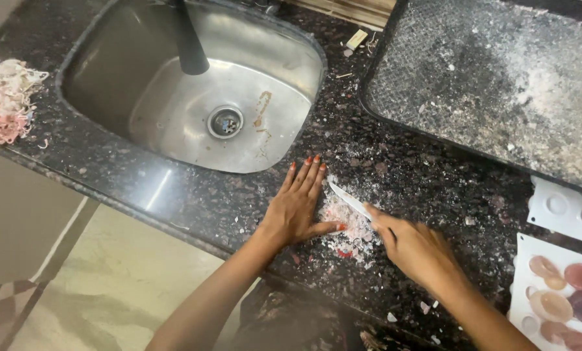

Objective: Gathering and scraping colorful wax shavings on a tray and countertop.

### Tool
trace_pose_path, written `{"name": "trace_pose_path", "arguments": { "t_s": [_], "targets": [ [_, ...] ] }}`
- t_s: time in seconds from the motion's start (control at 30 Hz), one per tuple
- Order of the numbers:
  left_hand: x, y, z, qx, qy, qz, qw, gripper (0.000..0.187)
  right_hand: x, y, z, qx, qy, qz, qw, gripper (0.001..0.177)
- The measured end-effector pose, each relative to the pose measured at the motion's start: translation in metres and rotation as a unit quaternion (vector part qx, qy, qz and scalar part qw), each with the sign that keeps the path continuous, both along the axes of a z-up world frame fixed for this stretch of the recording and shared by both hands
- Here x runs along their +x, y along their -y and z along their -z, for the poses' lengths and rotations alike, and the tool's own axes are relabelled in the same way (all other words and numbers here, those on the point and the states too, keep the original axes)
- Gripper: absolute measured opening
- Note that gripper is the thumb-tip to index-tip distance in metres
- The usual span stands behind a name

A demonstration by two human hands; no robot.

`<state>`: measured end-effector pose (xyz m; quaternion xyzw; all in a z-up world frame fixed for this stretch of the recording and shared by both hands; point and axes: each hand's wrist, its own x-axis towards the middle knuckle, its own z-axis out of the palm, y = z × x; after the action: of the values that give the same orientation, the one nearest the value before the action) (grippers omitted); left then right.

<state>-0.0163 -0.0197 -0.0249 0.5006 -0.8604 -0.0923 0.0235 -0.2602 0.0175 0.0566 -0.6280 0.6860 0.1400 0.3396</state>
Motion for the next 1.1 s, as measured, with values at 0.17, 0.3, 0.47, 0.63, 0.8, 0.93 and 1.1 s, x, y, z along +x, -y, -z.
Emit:
{"name": "trace_pose_path", "arguments": {
  "t_s": [0.17,0.3,0.47,0.63,0.8,0.93,1.1],
  "targets": [
    [0.002,0.001,0.003,-0.008,-0.014,0.008,1.000,0.132,0.007,0.003,-0.006,-0.055,0.002,-0.028,0.998,0.045],
    [0.002,-0.001,-0.001,-0.015,-0.039,0.004,0.999,0.131,-0.012,-0.004,0.014,-0.170,0.065,-0.060,0.981,0.048],
    [0.017,0.008,0.001,0.015,-0.068,0.037,0.997,0.124,0.003,-0.003,-0.031,-0.022,-0.040,-0.035,0.998,0.044],
    [0.018,0.024,0.004,0.008,-0.111,0.070,0.991,0.122,-0.042,-0.017,-0.036,-0.039,-0.074,-0.035,0.996,0.042],
    [-0.009,0.020,0.016,0.075,-0.074,0.249,0.963,0.116,-0.067,-0.033,-0.024,-0.219,-0.007,0.055,0.974,0.043],
    [-0.004,-0.012,-0.015,0.187,-0.154,0.282,0.928,0.121,-0.094,-0.054,0.014,-0.341,0.082,0.045,0.935,0.043],
    [0.024,-0.023,-0.012,-0.022,0.008,0.077,0.997,0.139,-0.105,-0.075,0.057,-0.356,0.025,0.109,0.928,0.041]
  ]
}}
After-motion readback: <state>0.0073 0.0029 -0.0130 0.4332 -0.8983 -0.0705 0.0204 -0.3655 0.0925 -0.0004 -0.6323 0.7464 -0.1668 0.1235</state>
